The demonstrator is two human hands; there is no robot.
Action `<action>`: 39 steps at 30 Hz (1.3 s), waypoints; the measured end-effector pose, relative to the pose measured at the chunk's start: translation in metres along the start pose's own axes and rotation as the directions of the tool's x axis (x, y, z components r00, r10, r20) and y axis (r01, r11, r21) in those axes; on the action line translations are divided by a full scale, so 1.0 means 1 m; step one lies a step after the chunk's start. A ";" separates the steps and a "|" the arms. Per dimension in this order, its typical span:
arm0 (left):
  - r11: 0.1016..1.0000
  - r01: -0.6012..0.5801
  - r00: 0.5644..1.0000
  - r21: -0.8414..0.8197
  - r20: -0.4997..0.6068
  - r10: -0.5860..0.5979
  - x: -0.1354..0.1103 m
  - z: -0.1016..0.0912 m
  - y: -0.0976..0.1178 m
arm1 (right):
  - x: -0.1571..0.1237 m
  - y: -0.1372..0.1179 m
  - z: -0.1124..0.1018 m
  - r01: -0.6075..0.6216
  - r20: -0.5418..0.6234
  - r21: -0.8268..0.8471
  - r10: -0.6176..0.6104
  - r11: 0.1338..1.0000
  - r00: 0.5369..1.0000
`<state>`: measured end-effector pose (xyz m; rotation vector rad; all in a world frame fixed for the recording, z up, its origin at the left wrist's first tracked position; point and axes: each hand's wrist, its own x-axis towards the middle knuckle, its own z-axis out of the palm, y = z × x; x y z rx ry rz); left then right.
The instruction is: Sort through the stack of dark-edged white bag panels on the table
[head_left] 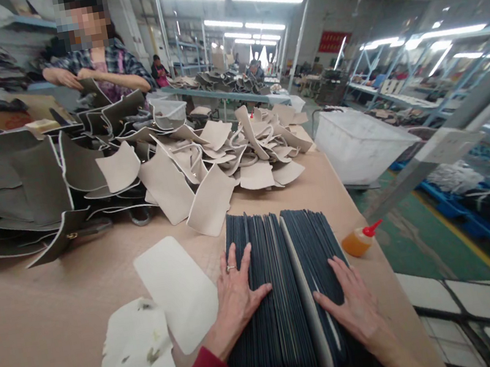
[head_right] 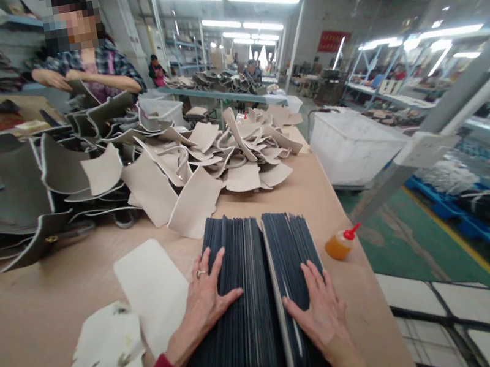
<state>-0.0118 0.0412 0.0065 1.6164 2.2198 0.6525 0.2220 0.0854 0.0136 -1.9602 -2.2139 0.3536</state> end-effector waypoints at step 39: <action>0.960 0.024 0.993 0.278 0.107 -0.056 0.012 0.002 0.033 | -0.008 -0.017 0.003 0.029 -0.038 -0.072 -0.032 0.997 0.999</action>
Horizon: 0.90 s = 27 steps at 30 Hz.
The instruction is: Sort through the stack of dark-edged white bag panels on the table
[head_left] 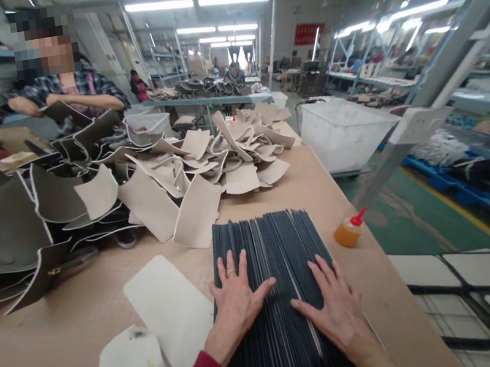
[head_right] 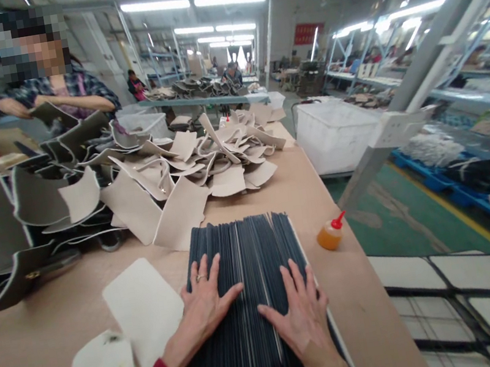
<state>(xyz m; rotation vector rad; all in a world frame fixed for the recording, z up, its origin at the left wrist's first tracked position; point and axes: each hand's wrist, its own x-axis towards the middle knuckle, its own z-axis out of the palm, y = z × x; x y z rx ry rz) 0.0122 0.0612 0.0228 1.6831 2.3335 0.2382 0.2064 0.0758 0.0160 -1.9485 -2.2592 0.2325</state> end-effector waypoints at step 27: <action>0.974 -0.087 0.996 -0.207 0.007 0.090 -0.001 -0.002 -0.031 | 0.004 0.021 -0.005 0.034 0.100 0.205 -0.055 0.978 0.993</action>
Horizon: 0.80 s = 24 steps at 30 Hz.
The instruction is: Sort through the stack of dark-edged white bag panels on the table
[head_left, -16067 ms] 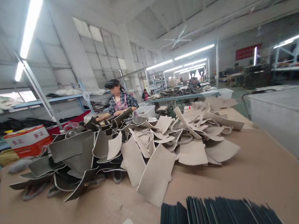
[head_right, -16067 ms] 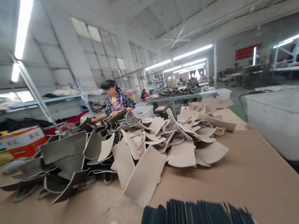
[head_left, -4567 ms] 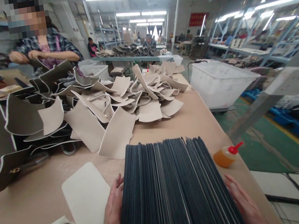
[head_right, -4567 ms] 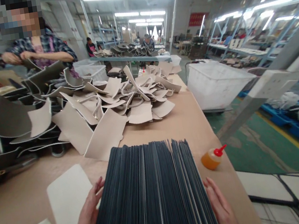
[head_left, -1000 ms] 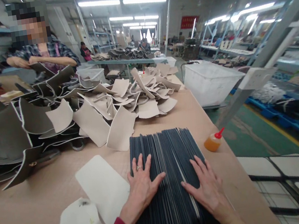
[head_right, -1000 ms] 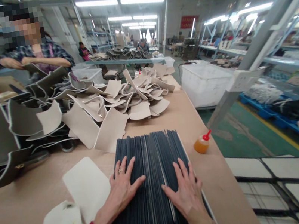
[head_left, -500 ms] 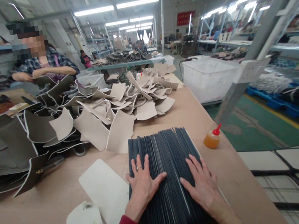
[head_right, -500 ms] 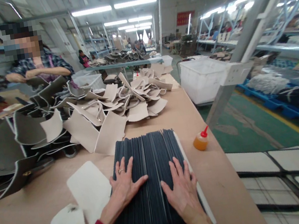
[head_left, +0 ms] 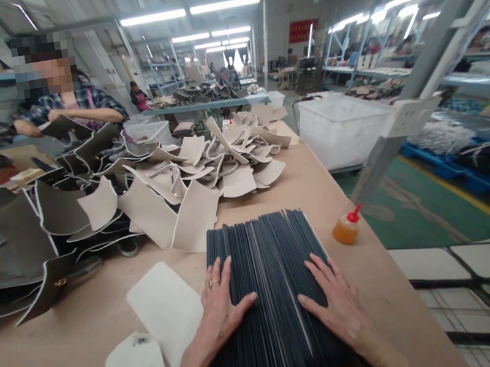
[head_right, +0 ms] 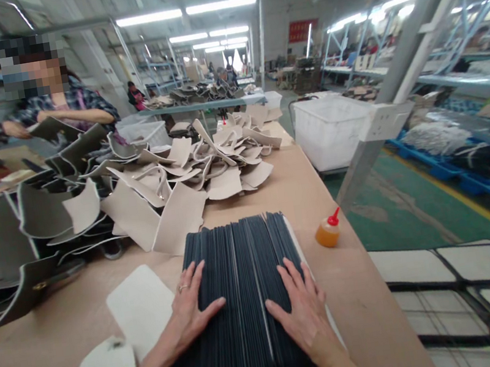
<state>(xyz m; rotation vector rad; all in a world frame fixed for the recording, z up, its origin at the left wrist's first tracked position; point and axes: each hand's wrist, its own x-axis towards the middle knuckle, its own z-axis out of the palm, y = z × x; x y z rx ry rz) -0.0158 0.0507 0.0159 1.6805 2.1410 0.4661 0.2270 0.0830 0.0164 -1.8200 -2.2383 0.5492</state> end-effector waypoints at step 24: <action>0.711 0.442 0.896 -0.547 0.242 -0.371 0.028 -0.033 -0.055 | 0.004 0.041 0.006 -0.163 0.070 0.429 0.147 0.888 0.987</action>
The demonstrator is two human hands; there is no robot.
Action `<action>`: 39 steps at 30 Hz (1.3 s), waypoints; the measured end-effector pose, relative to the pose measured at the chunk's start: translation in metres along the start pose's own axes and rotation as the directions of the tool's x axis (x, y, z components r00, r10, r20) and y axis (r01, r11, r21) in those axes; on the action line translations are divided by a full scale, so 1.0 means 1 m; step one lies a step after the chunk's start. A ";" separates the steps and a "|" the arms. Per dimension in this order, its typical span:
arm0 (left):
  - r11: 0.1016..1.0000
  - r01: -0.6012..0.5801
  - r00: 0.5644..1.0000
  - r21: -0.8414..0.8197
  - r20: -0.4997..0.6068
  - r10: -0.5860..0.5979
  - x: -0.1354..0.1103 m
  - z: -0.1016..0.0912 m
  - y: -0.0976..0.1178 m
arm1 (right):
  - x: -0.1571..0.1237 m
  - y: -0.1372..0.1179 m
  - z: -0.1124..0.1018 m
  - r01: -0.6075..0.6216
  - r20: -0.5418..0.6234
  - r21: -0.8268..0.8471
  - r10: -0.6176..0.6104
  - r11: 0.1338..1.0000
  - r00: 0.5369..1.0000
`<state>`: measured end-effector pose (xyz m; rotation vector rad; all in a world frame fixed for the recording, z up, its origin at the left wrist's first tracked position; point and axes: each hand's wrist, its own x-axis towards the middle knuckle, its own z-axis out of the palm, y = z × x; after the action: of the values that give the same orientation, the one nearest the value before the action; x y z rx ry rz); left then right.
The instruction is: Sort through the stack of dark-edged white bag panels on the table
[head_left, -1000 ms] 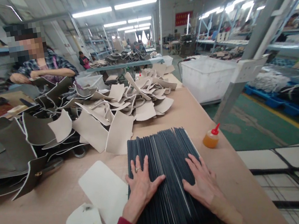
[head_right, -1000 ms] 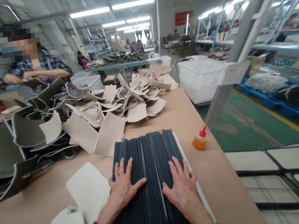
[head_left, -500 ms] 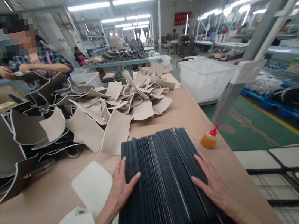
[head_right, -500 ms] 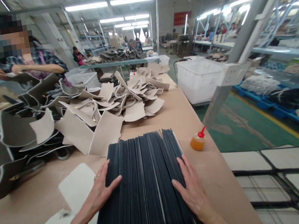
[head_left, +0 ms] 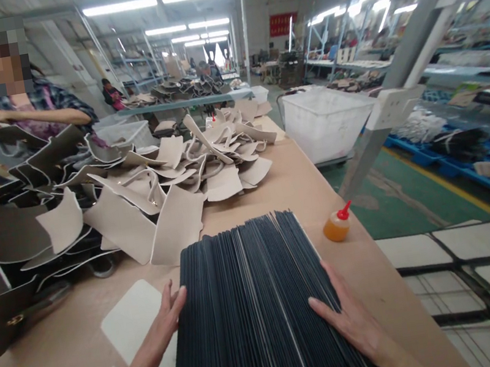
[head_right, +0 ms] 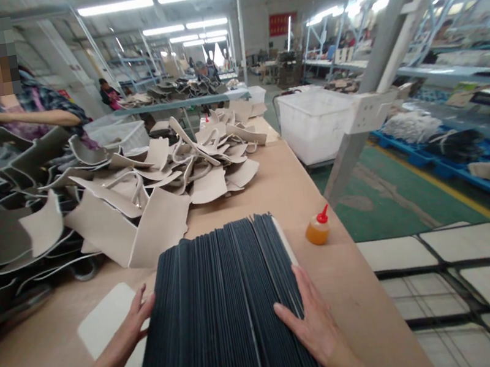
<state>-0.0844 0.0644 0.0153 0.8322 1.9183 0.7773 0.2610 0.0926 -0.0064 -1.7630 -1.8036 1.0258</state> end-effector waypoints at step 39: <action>0.132 -0.927 0.352 0.352 0.688 0.634 -0.046 0.125 0.065 | 0.008 0.000 -0.004 0.014 0.004 0.024 -0.014 1.000 1.000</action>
<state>0.0602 0.0893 0.0350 2.5152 1.1872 0.2956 0.2625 0.1015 -0.0057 -1.7333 -1.7963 1.0415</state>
